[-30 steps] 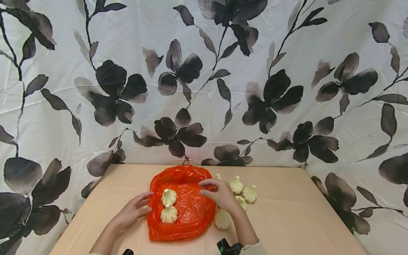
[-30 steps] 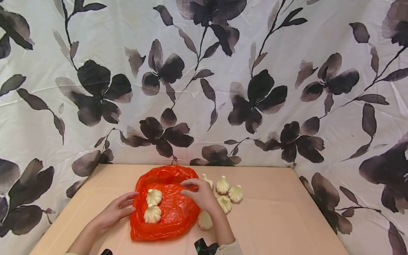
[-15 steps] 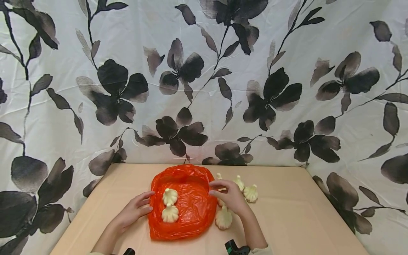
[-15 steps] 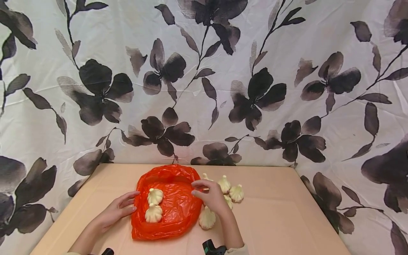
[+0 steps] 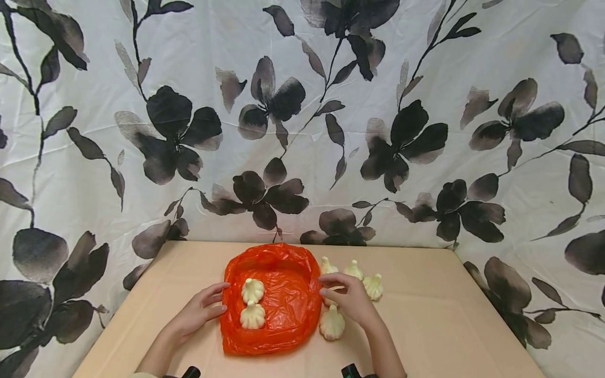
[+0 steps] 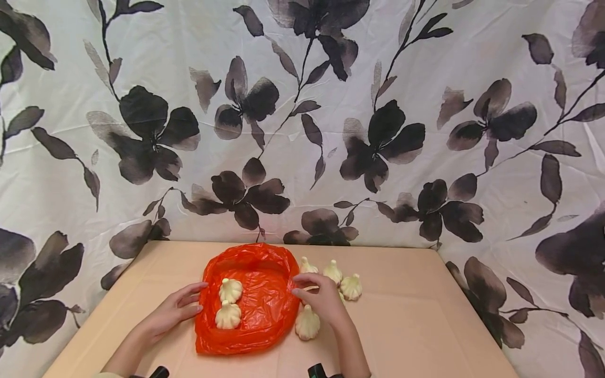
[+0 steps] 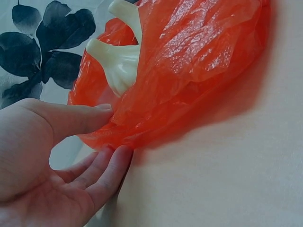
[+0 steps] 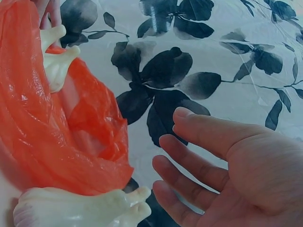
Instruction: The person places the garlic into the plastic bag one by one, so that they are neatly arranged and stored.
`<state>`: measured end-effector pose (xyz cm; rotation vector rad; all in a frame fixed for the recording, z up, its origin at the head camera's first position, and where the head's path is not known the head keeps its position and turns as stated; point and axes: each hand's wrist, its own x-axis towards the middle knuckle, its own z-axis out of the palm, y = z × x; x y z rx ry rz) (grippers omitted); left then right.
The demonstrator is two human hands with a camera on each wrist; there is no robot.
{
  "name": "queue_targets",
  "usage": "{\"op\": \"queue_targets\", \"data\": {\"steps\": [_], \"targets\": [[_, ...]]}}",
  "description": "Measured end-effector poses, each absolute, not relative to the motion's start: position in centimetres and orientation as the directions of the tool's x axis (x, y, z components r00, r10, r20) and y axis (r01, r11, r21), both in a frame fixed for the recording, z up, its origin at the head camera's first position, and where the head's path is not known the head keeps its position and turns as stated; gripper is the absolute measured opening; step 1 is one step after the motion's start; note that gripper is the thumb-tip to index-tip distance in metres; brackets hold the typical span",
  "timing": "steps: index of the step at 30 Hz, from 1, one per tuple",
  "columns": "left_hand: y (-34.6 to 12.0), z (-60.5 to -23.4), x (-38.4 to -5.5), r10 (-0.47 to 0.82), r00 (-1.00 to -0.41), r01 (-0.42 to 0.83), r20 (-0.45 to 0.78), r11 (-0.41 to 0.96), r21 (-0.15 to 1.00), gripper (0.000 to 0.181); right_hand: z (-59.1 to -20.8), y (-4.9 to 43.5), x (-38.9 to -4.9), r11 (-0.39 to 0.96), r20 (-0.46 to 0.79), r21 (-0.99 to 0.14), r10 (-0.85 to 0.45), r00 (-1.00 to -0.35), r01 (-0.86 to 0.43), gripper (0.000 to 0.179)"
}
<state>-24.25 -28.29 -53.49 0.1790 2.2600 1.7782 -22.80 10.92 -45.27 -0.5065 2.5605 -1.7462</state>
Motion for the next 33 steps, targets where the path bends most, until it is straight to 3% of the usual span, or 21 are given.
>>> {"op": "queue_targets", "data": {"steps": [17,33], "targets": [[-28.3,-53.7,-24.3,0.256,-0.959,-0.057,-0.121,0.245,0.968,0.063,-48.8,12.1,-22.9,0.317,0.184,-0.913,-0.237,-0.954,-0.256,0.027],[-28.4,-53.8,-24.4,0.255,-0.959,-0.057,-0.124,0.257,0.965,0.064,-50.2,12.5,-22.6,0.363,0.100,-0.916,-0.211,-0.972,-0.173,0.028]]}}
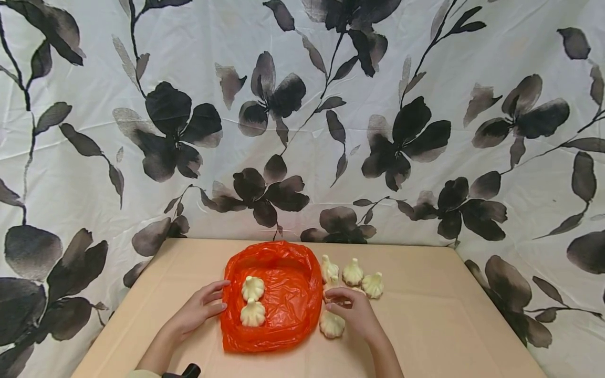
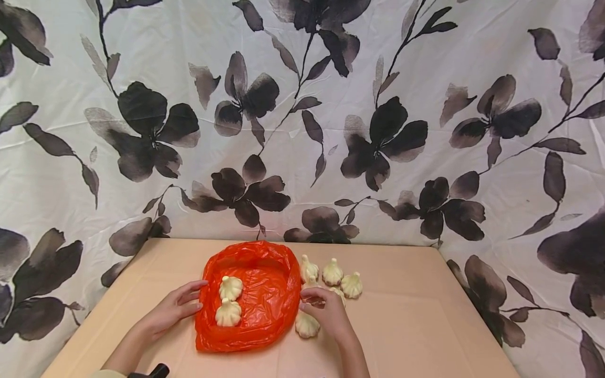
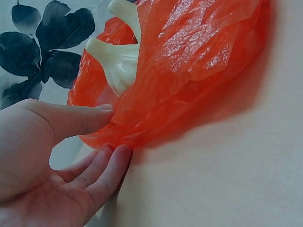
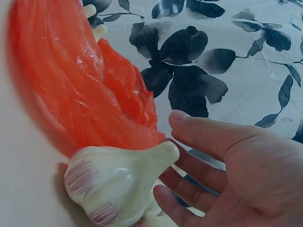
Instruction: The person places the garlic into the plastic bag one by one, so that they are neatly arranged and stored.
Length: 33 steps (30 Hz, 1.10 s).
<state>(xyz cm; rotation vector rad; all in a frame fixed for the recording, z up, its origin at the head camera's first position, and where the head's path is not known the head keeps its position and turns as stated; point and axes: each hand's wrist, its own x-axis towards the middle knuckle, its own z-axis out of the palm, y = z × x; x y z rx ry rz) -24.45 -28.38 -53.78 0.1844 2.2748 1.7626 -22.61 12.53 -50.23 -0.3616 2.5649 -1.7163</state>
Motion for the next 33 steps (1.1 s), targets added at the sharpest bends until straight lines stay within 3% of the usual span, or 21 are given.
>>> {"op": "queue_targets", "data": {"steps": [33], "targets": [[-28.2,-53.6,-24.3,0.212,-0.964,-0.105,-0.160,0.253,0.962,0.064,-51.5,13.5,-22.2,0.381,0.128,-0.902,-0.211,-0.969,-0.202,0.025]]}}
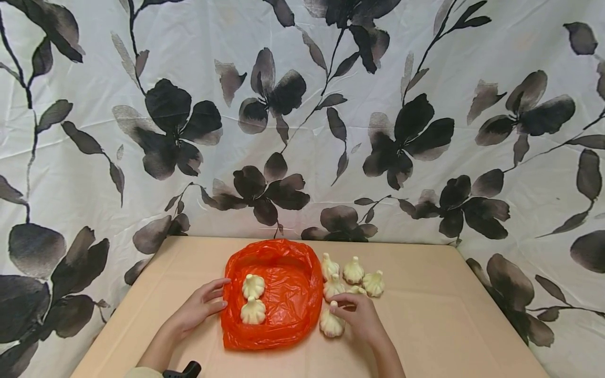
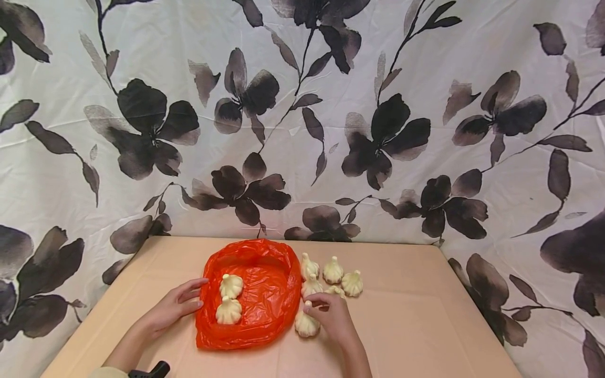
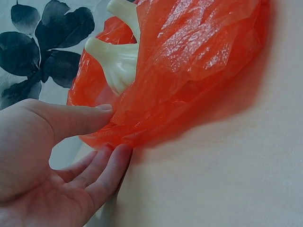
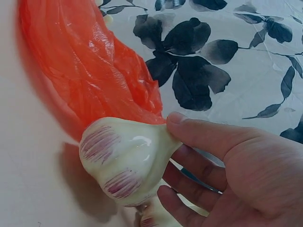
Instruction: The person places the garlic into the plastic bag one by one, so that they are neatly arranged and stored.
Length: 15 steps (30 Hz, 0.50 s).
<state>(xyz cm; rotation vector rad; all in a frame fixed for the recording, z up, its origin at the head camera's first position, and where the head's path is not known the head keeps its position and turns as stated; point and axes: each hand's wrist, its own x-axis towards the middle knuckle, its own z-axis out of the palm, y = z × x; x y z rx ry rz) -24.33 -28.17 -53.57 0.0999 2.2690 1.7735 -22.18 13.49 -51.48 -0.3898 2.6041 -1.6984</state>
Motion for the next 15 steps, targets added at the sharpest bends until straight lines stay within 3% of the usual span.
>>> {"op": "queue_targets", "data": {"steps": [15], "targets": [[-28.2,-53.6,-24.3,0.211,-0.965,-0.100,-0.156,0.253,0.962,0.063,-49.7,13.1,-22.0,0.398,0.119,-0.899,-0.185,-0.975,-0.185,0.026]]}}
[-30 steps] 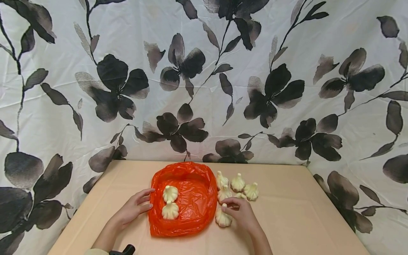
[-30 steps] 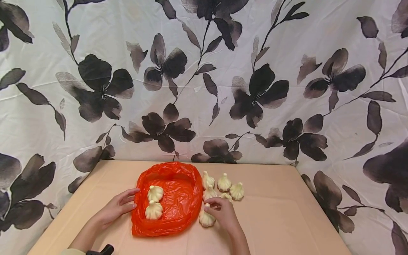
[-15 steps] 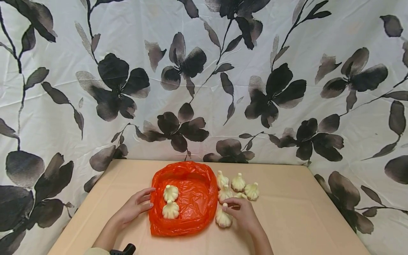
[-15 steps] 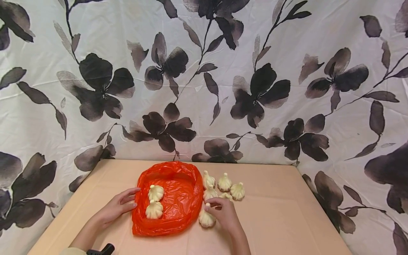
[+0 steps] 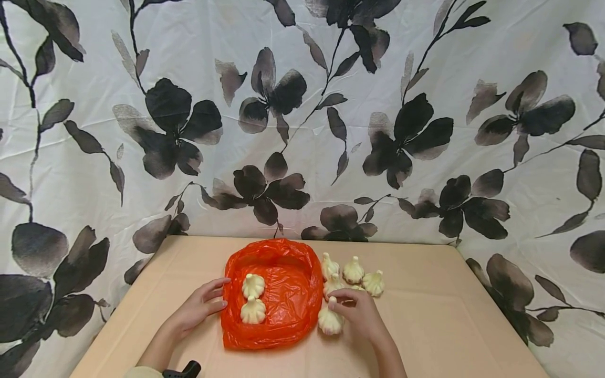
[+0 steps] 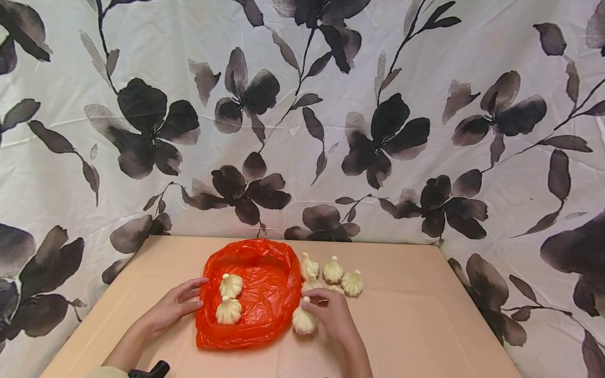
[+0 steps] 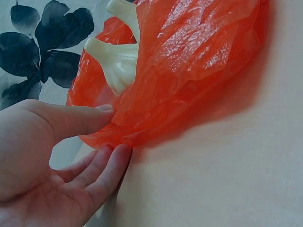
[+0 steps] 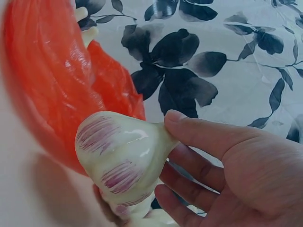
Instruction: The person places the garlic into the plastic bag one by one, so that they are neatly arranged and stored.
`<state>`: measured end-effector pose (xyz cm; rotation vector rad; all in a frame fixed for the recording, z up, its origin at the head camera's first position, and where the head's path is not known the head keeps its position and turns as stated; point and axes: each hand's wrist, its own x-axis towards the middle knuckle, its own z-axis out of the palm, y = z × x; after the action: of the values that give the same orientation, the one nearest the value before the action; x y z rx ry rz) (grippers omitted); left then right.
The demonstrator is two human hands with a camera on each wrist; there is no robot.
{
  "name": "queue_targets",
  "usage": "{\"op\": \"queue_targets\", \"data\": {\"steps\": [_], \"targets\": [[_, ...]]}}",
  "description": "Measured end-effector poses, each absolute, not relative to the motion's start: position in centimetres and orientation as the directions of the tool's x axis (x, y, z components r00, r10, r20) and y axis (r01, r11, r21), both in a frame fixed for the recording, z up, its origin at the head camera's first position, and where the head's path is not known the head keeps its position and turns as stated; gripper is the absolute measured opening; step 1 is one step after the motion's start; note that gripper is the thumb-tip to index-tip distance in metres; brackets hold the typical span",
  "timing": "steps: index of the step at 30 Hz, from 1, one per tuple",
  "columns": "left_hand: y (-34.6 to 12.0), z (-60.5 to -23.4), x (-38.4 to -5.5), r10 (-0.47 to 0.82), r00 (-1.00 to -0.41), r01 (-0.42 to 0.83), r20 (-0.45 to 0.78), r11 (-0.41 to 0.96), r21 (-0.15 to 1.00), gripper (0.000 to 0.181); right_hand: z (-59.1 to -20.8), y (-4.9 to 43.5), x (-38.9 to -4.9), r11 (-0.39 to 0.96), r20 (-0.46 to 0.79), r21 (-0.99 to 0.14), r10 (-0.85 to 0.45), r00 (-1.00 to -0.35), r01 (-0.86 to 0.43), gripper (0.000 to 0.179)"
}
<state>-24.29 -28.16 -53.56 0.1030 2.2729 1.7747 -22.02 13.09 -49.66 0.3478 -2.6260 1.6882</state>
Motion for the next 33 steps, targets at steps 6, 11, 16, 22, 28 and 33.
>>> {"op": "queue_targets", "data": {"steps": [6,11,16,22,28,33], "targets": [[-28.0,-53.4,-24.2,0.205,-0.965,-0.106,-0.162,0.262,0.959,0.062,-49.0,12.7,-22.2,0.393,0.130,-0.899,-0.179,-0.975,-0.192,0.025],[-27.9,-53.3,-24.2,0.205,-0.965,-0.105,-0.162,0.266,0.958,0.062,-48.6,12.2,-22.7,0.397,0.176,-0.889,-0.167,-0.970,-0.229,0.026],[-27.8,-53.4,-24.3,0.209,-0.966,-0.097,-0.155,0.262,0.960,0.063,-48.0,11.3,-23.3,0.374,0.199,-0.894,-0.160,-0.967,-0.246,0.026],[-27.9,-53.5,-24.3,0.207,-0.966,-0.098,-0.155,0.265,0.959,0.063,-47.2,9.8,-23.9,0.369,0.221,-0.891,-0.155,-0.963,-0.264,0.021],[-27.9,-53.4,-24.4,0.193,-0.968,-0.102,-0.160,0.282,0.954,0.063,-45.0,7.9,-23.8,0.377,0.214,-0.888,-0.169,-0.962,-0.264,0.020],[-27.8,-53.3,-24.3,0.183,-0.969,-0.107,-0.167,0.300,0.948,0.062,-44.7,6.8,-24.5,0.363,0.233,-0.881,-0.229,-0.945,-0.304,0.021]]}}
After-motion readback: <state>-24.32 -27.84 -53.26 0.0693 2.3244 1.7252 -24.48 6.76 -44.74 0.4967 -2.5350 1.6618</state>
